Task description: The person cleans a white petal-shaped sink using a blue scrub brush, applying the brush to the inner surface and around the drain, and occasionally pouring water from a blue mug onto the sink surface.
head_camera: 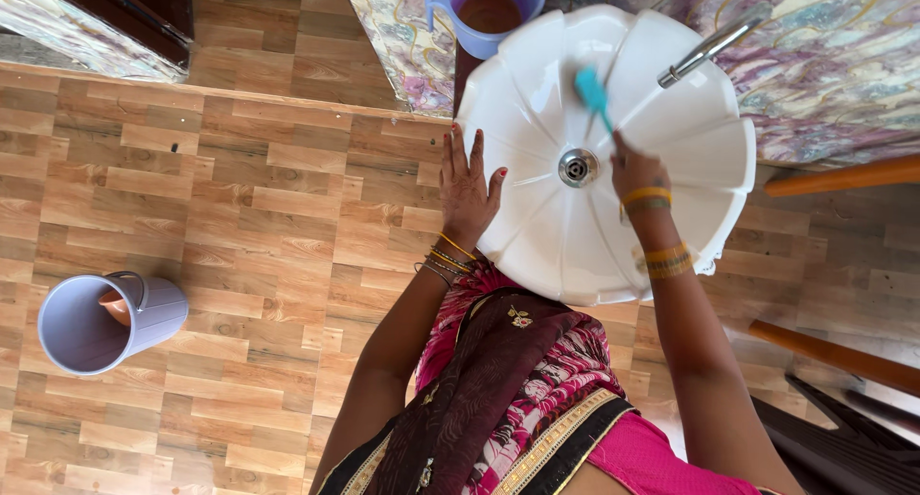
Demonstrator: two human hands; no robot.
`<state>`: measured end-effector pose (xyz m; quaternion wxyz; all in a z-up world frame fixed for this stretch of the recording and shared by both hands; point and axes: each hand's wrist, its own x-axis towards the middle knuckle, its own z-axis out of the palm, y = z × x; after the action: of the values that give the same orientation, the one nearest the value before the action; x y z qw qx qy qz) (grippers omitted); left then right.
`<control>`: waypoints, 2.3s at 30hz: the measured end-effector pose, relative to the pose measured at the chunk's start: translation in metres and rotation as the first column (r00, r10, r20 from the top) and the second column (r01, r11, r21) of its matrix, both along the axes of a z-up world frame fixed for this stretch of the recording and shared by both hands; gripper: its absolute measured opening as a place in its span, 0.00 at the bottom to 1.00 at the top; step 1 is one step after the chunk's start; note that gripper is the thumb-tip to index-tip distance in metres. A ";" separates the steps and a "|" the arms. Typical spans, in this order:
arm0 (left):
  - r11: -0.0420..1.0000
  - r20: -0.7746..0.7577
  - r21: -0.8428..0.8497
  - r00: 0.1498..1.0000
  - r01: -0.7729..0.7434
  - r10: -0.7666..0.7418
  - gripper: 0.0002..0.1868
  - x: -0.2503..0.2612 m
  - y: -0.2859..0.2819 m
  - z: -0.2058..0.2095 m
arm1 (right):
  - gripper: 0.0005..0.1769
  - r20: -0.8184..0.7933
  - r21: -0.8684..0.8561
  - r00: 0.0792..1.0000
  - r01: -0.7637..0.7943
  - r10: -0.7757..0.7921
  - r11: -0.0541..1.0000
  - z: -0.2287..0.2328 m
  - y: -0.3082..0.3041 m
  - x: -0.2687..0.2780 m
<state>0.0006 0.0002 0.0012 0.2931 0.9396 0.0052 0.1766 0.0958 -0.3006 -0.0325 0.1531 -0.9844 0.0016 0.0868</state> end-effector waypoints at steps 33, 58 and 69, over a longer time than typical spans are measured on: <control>0.999 -0.008 -0.021 1.000 0.025 -0.025 0.37 0.001 -0.001 0.001 | 0.29 -0.277 -0.254 0.961 -0.082 0.009 0.964 -0.013 -0.025 -0.037; 0.993 0.001 -0.078 0.996 0.086 -0.086 0.37 -0.005 0.003 0.009 | 0.27 -0.117 -0.148 0.945 0.286 -0.304 0.947 0.039 -0.043 -0.042; 0.999 -0.038 -0.011 0.998 0.050 -0.050 0.36 -0.002 0.002 0.005 | 0.27 -0.158 -0.247 0.948 0.234 -0.277 0.940 0.043 -0.045 -0.054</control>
<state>-0.0018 0.0023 0.0058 0.3019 0.9412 -0.0117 0.1512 0.0415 -0.3459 0.0101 0.0499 -0.9739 0.1543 0.1590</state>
